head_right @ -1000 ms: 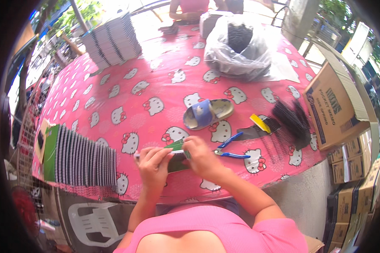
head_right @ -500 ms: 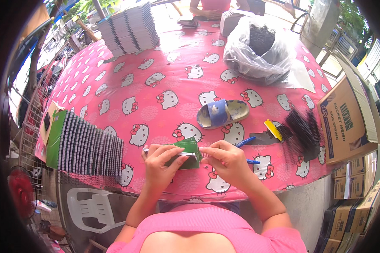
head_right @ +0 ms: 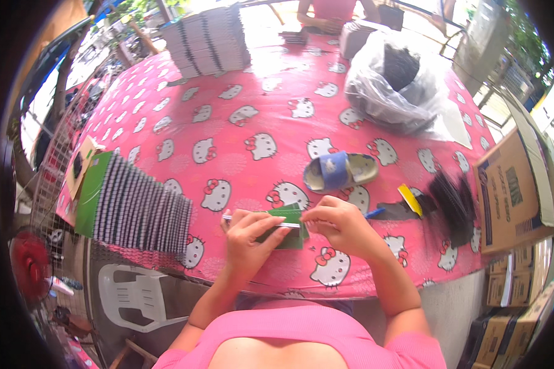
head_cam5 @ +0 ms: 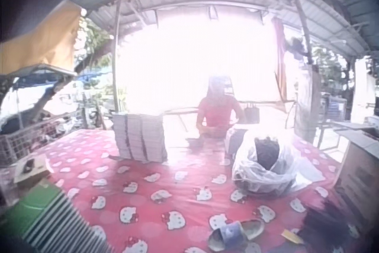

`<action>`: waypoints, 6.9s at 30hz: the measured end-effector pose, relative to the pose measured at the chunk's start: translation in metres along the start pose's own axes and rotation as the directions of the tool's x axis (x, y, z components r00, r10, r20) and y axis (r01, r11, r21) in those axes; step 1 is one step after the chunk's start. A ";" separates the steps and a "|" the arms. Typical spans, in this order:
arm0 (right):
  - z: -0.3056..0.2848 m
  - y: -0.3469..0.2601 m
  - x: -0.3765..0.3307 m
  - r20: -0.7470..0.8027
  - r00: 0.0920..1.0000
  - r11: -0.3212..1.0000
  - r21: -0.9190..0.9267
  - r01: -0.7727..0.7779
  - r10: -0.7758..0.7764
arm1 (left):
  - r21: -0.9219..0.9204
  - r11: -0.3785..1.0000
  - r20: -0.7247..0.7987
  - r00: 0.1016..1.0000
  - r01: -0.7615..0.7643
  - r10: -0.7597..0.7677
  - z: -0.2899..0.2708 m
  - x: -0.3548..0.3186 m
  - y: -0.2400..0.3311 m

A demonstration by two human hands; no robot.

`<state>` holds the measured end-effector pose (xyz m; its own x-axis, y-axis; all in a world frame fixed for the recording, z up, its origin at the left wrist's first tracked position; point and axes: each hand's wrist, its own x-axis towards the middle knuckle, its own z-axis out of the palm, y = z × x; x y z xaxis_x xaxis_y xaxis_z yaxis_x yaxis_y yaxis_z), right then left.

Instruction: The person assembles small green booklets by hand using a stapler and shears. The person staples the spine of individual booklets, trims excess material with shears, and stacks the completed booklets into a pile on the table.

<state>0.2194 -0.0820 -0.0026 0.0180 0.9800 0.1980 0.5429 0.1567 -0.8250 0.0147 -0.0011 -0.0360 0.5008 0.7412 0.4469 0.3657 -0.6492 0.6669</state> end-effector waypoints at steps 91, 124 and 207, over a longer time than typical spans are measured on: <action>0.007 0.023 0.075 0.154 0.988 0.989 0.146 -0.010 -0.013 | -0.820 0.512 0.016 0.905 0.255 -0.425 -0.019 -0.020 -0.048; 0.065 -0.034 0.039 -0.178 0.831 0.845 -0.215 0.489 -0.526 | -0.701 0.682 0.005 0.959 0.205 -0.283 -0.027 -0.017 -0.021; 0.100 0.035 0.005 -0.288 0.916 0.881 -0.303 -0.365 0.280 | -0.255 0.955 -0.272 0.959 -0.151 0.079 -0.141 -0.011 0.022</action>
<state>0.1546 -0.0597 -0.0828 0.4106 0.9060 0.1031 0.7259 -0.2563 -0.6383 -0.0927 0.0004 0.0580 0.2961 0.7058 0.6436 0.0738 -0.6887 0.7213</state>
